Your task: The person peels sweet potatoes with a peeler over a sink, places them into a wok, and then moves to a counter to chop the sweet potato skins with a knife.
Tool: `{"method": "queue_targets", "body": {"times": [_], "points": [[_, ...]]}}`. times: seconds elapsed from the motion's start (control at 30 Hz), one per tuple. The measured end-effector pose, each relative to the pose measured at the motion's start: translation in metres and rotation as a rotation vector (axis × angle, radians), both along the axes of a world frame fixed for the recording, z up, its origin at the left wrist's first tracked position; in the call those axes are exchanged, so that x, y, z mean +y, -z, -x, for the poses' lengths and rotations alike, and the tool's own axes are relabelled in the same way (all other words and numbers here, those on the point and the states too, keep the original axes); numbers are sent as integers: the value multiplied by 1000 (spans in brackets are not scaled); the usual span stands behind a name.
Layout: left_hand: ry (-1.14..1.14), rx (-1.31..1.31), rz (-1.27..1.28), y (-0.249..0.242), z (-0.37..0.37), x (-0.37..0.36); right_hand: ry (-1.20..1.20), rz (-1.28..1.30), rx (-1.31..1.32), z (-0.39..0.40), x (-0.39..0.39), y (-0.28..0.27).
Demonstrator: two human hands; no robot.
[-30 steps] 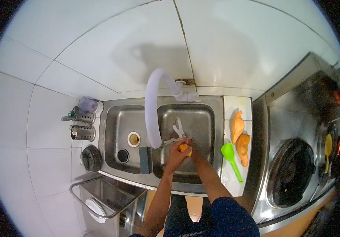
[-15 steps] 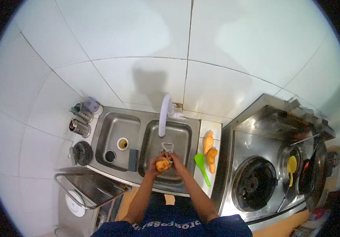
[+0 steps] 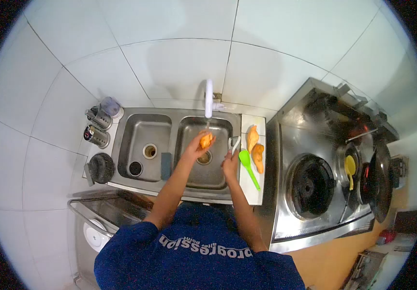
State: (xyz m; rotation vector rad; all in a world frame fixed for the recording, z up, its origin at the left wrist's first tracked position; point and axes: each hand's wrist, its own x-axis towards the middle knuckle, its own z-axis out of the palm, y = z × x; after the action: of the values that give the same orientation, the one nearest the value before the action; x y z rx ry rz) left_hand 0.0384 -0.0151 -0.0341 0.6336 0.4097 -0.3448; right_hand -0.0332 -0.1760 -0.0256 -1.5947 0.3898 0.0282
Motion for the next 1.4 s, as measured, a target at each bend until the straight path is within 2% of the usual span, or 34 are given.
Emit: {"method": "queue_targets", "body": {"times": [0.03,0.07,0.13,0.17,0.23,0.27,0.3,0.37,0.4,0.47,0.57,0.6,0.67,0.77,0.83,0.87,0.97,1.03,1.1,1.2,1.27,1.33,1.4], "points": [[22,14,63,1,-6,-4,-25,-23,15,11,-4,-1],[30,15,73,2,-10,-2,38,40,-81,25,-1,-1],[190,11,650,11,-14,7,-31,91,-60,47,-8,-1],[194,14,658,17,-10,6,-108,128,-37,59,-12,0],[186,116,257,17,-5,8,-101,198,-69,75,-11,6],[113,190,32,18,1,2,-96,264,-90,86,-10,10],[119,190,29,21,9,2,-91,329,-115,94,-9,13],[-66,151,-226,33,33,5,-133,278,-96,98,-10,28],[-62,157,-230,56,44,11,-126,210,-24,100,-7,41],[69,130,53,106,59,26,-121,139,43,99,-2,56],[135,171,164,71,97,26,-180,451,-194,83,15,66],[134,157,153,70,101,31,-177,443,-209,75,21,65],[457,9,72,74,107,39,-196,463,-177,60,30,61],[552,-102,-28,50,113,49,-175,403,-130,45,32,72],[542,-128,-86,35,115,53,-404,539,-133,42,32,56],[532,-134,-99,29,117,55,-421,537,-239,43,34,54],[541,-183,-123,28,118,61,-539,582,-323,40,39,48],[484,-154,-119,29,120,64,-605,553,-271,33,37,50],[426,-149,-89,34,121,68,-724,335,-325,22,35,48],[349,-171,-10,44,119,76,-860,392,-290,-2,22,35],[310,-180,-17,41,120,85,-533,239,-228,-33,14,45],[303,-151,-46,33,123,90,-269,359,-142,-83,2,47],[308,-122,-70,32,126,90,-176,219,-320,-113,7,7]]}}
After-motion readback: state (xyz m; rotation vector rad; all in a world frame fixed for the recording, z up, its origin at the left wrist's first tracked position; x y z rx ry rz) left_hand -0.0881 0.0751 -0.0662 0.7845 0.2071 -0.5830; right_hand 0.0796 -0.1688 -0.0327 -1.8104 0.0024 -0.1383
